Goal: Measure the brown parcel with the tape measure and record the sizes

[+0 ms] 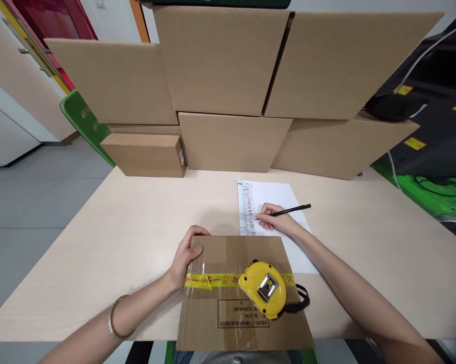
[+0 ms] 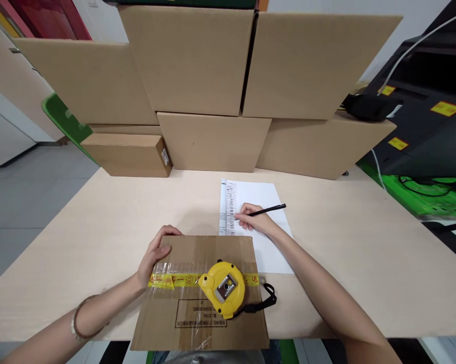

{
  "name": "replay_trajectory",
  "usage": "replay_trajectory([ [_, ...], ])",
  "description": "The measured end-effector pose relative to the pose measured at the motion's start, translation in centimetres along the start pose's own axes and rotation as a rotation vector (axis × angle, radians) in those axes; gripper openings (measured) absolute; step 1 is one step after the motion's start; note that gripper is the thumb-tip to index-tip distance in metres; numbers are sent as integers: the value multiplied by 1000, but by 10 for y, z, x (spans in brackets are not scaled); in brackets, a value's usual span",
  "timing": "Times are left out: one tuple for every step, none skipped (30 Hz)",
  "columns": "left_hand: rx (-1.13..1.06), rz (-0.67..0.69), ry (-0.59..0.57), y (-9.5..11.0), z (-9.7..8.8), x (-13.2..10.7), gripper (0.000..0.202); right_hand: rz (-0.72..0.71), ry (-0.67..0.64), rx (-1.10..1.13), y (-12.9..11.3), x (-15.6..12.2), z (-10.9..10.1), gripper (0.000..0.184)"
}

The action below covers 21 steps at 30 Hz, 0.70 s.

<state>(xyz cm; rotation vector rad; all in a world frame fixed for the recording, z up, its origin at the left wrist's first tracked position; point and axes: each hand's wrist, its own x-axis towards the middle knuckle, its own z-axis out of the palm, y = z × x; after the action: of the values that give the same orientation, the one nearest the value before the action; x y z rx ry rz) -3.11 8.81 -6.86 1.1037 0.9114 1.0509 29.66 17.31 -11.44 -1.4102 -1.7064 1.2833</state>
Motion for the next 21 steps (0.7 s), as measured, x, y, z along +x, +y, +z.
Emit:
replay_trajectory([
  [-9, -3, -7, -1, 0, 0, 35, -6, -6, 1, 0, 1, 0, 22],
  [-18, -8, -14, -1, -1, -1, 35, -12, -9, -1, 0, 1, -1, 20],
  [-26, -12, -21, -1, -1, -1, 35, -15, -13, -4, 0, 1, -1, 19],
  [-33, -15, -27, -2, -1, -1, 35, -15, -18, -10, 0, 2, -2, 19],
  [-39, -16, -33, -2, -1, 0, 35, -11, -25, -17, 0, 2, -2, 19],
  [-43, -15, -38, -3, -1, 0, 35, -5, -34, -25, 1, 2, -2, 19],
  [-46, -13, -41, -3, -2, 0, 35, 3, -44, -34, 1, 2, -2, 20],
  [-46, -11, -44, -3, -2, 0, 35, 13, -53, -43, 2, 3, -1, 21],
  [-45, -11, -45, -4, -2, 0, 35, 22, -59, -53, 3, 3, -1, 23],
  [-43, -12, -45, -4, -3, -1, 35, 31, -62, -63, 4, 4, 0, 24],
  [-42, -15, -44, -5, -3, -1, 35, 38, -60, -73, 5, 4, 0, 26],
  [-40, -19, -45, -5, -4, -1, 35, 43, -55, -82, 6, 4, 1, 27],
  [-38, -22, -45, -6, -4, -2, 35, 47, -48, -90, 7, 5, 1, 28],
  [-35, -23, -45, -6, -5, -2, 34, 51, -42, -95, 8, 5, 1, 29],
  [-29, -22, -43, -6, -5, -2, 34, 54, -39, -98, 9, 5, 1, 29],
  [-21, -17, -42, -7, -5, -3, 33, 57, -40, -99, 9, 5, 0, 30],
  [-11, -11, -38, -7, -5, -3, 33, 61, -45, -99, 10, 5, 0, 30],
  [-3, -6, -35, -7, -5, -3, 32, 64, -52, -98, 10, 5, 0, 29],
  [5, -1, -32, -7, -6, -2, 32, 67, -59, -98, 10, 4, 0, 29],
  [11, 4, -29, -8, -6, -2, 31, 67, -63, -98, 10, 4, 0, 29],
  [16, 7, -26, -8, -6, -2, 31, 66, -65, -99, 10, 4, 0, 28],
])
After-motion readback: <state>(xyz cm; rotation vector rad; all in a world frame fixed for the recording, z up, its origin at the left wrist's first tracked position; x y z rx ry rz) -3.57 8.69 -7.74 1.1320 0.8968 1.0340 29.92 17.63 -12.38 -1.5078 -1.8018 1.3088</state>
